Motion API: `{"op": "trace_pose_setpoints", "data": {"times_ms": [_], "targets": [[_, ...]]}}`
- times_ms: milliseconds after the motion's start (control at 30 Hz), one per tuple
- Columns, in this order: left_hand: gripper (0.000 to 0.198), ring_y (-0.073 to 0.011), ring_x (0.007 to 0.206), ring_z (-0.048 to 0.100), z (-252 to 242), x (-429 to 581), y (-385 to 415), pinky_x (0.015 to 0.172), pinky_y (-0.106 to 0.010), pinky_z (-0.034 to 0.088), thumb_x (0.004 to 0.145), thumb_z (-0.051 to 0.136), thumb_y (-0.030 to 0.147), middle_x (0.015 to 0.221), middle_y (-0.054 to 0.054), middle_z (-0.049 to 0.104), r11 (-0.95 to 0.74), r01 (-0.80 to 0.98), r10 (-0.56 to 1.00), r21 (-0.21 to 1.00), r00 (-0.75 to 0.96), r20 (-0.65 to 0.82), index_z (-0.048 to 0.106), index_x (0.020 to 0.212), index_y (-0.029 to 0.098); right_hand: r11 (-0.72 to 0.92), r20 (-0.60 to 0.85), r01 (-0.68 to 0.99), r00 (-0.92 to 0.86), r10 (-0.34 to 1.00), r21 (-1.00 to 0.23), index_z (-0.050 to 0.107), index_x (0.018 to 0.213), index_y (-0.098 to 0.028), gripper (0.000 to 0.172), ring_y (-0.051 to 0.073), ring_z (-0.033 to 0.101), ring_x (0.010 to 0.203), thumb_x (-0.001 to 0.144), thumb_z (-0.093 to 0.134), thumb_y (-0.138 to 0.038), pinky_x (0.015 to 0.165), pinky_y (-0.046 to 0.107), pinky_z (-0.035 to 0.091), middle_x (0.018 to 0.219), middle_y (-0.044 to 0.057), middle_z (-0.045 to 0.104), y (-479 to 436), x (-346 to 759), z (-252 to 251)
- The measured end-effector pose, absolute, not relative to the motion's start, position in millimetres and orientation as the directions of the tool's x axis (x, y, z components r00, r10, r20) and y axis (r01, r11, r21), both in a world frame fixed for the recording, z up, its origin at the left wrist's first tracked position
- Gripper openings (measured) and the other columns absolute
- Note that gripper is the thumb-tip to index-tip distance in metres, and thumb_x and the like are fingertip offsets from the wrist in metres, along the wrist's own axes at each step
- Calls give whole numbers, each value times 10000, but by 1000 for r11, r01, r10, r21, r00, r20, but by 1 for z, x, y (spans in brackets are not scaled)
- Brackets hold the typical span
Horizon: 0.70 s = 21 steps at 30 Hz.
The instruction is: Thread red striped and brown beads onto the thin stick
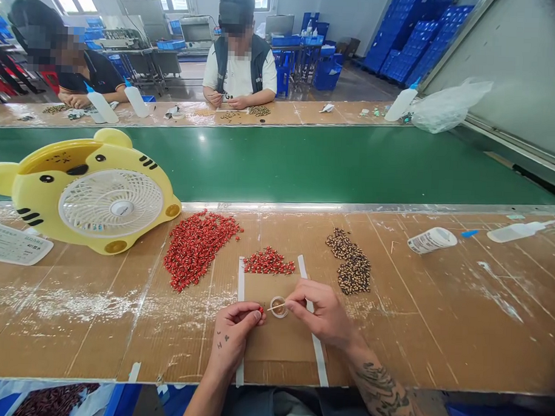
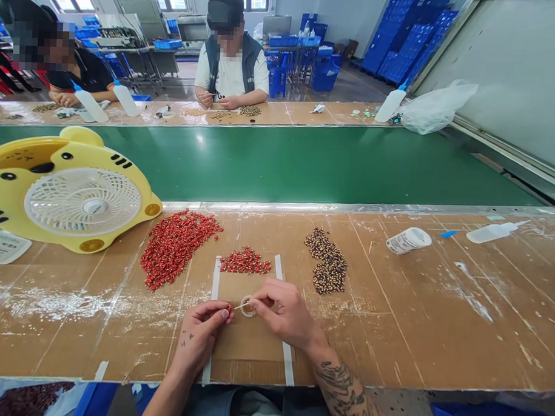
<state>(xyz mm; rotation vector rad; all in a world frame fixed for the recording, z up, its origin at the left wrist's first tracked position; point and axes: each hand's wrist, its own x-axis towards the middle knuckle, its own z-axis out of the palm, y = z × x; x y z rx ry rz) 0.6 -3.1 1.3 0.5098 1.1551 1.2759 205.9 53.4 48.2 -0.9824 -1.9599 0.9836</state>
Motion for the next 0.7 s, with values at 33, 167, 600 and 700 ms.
{"op": "trace_pose_setpoints", "data": {"times_ms": [33,167,600,700], "targets": [[148,-158,621,713,1,0,-3,667,-243,559,633,881,216,661,-46,784,287,-472,915,834,-121,-384,811,755,167,416,258,301,-449,855,-858,696,765,-184,286,153,529,614,969,589,-354,596,275,396,650,11,571,53,203,48],[155,-151,613,708,1,0,-3,663,-231,549,630,885,227,645,-40,781,296,-485,913,823,-109,-393,812,753,168,410,241,304,-466,851,-860,698,766,-179,281,150,531,626,967,597,-346,609,272,397,657,13,577,54,197,43],[193,-147,609,696,4,0,-1,655,-232,546,610,901,250,643,-39,768,295,-490,915,820,-103,-391,800,745,155,436,269,350,-435,860,-829,663,729,-179,281,133,512,604,963,602,-321,598,257,376,645,-4,559,55,197,39],[190,-142,595,688,5,-1,-2,658,-235,549,619,897,252,645,-34,761,291,-473,918,831,-106,-382,799,750,157,437,280,381,-402,872,-815,664,743,-181,267,136,523,614,970,599,-307,608,256,386,653,-1,575,58,207,41]]}}
